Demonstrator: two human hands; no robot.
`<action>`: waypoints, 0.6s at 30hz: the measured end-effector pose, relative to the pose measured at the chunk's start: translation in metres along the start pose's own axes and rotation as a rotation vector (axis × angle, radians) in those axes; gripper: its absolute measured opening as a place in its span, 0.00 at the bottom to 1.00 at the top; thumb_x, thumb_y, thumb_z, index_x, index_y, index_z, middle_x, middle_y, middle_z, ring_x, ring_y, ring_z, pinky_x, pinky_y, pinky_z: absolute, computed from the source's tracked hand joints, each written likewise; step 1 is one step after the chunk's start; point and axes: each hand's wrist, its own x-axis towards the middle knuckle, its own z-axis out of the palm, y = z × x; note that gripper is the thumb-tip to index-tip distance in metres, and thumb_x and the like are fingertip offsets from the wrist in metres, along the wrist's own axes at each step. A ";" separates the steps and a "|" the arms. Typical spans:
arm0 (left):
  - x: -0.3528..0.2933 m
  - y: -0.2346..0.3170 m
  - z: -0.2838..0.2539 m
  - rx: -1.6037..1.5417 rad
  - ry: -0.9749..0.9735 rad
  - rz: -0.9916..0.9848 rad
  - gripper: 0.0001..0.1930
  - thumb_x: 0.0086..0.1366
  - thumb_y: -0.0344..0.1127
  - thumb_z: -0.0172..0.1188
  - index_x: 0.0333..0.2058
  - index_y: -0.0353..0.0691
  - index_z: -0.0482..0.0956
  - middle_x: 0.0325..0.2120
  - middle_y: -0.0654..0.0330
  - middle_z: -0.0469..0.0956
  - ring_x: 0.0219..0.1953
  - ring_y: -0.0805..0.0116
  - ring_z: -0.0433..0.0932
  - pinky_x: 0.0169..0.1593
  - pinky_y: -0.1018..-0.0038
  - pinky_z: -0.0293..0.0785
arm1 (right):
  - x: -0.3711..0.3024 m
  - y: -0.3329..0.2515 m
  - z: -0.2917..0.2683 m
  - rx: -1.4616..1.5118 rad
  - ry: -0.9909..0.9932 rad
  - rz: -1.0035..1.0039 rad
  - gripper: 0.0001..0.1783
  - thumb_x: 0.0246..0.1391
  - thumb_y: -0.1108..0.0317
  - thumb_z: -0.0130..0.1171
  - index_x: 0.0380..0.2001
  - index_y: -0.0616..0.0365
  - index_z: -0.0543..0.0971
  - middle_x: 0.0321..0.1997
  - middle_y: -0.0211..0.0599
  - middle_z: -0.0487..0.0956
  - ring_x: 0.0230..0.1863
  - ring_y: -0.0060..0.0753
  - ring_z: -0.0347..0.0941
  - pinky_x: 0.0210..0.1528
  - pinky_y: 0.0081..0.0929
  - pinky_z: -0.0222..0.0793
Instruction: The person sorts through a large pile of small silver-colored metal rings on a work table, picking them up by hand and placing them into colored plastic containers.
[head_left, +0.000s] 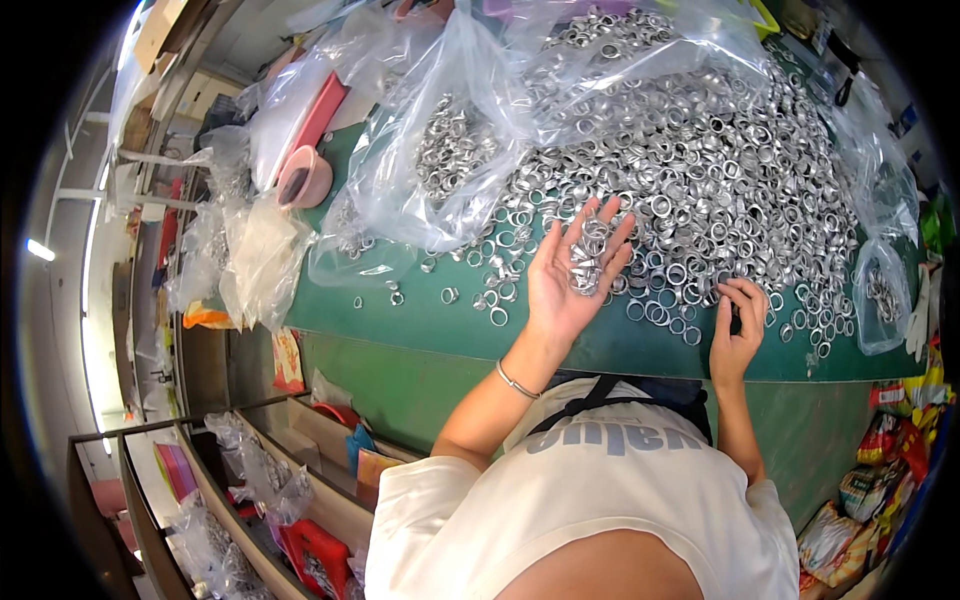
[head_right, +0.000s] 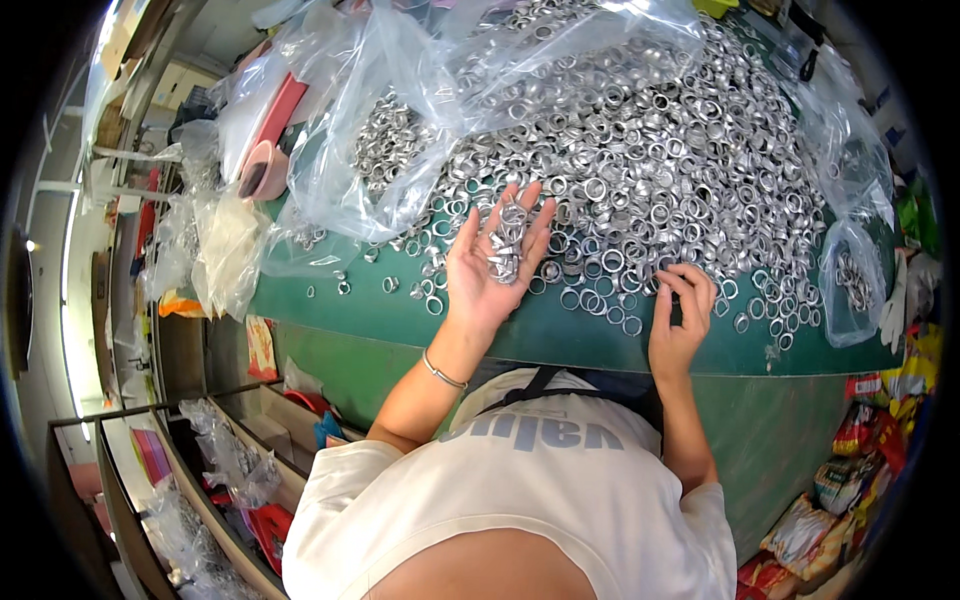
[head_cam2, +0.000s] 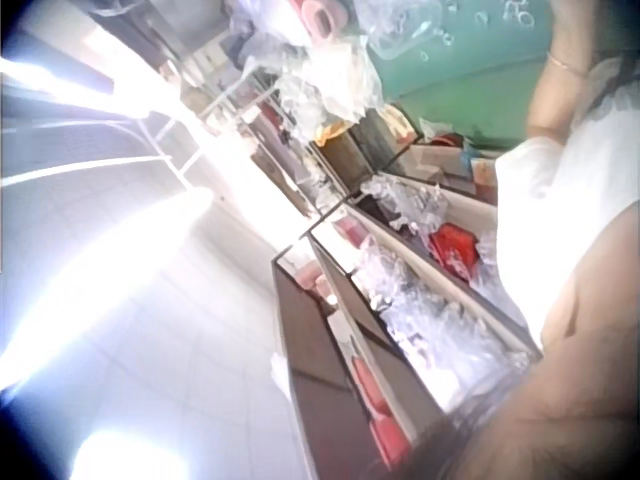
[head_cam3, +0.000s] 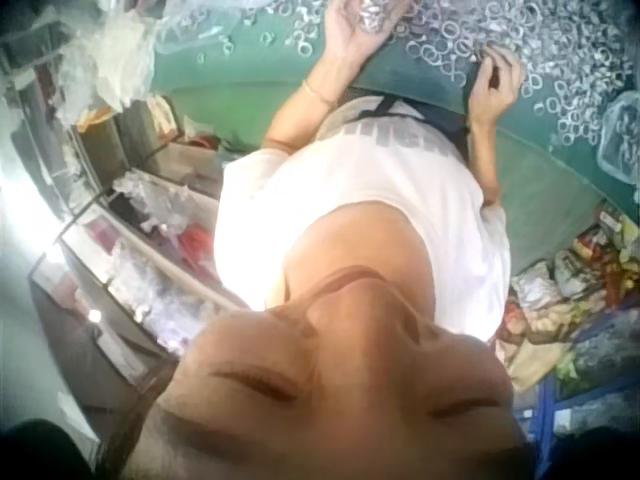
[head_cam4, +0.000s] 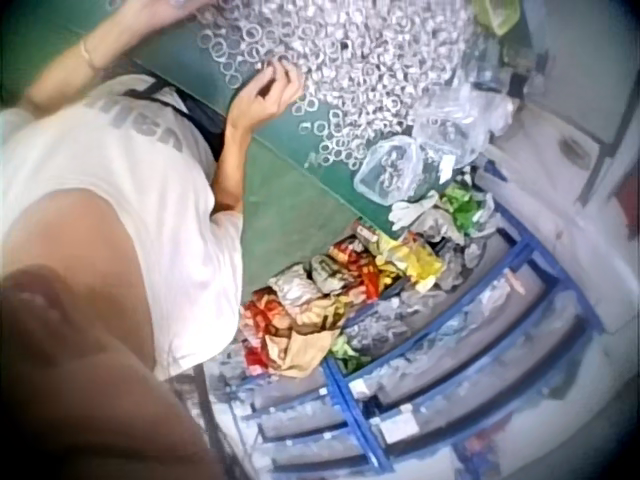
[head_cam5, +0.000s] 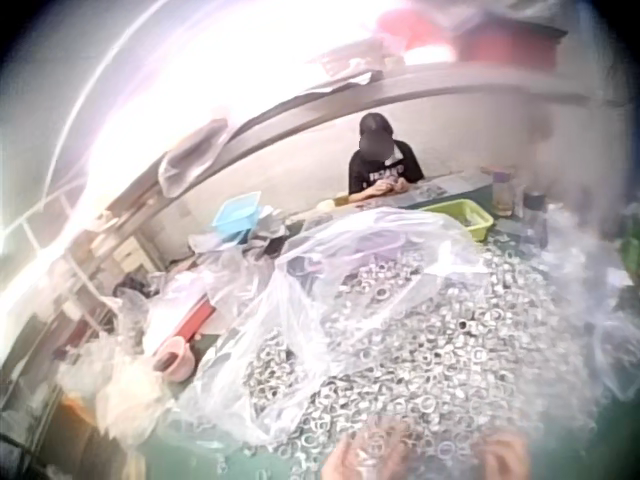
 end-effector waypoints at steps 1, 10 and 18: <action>0.000 0.003 0.000 0.002 -0.004 0.006 0.23 0.68 0.46 0.39 0.56 0.39 0.63 0.59 0.53 0.60 0.63 0.52 0.56 0.57 0.60 0.66 | 0.000 0.001 0.000 -0.008 -0.010 -0.004 0.06 0.48 0.79 0.53 0.32 0.62 0.77 0.40 0.39 0.74 0.45 0.39 0.66 0.48 0.30 0.61; -0.008 0.033 -0.028 0.074 0.347 -0.192 0.16 0.64 0.34 0.47 0.50 0.39 0.68 0.37 0.55 0.73 0.31 0.69 0.73 0.27 0.79 0.76 | -0.001 0.006 0.003 0.028 -0.033 0.028 0.06 0.51 0.79 0.52 0.33 0.63 0.77 0.40 0.38 0.73 0.43 0.37 0.66 0.45 0.27 0.62; 0.038 0.111 0.034 0.204 0.327 0.655 0.26 0.61 0.32 0.48 0.56 0.32 0.52 0.56 0.45 0.53 0.58 0.49 0.58 0.61 0.56 0.55 | 0.000 0.006 0.004 0.015 -0.040 0.009 0.07 0.50 0.80 0.51 0.33 0.63 0.77 0.40 0.39 0.72 0.42 0.37 0.65 0.42 0.28 0.62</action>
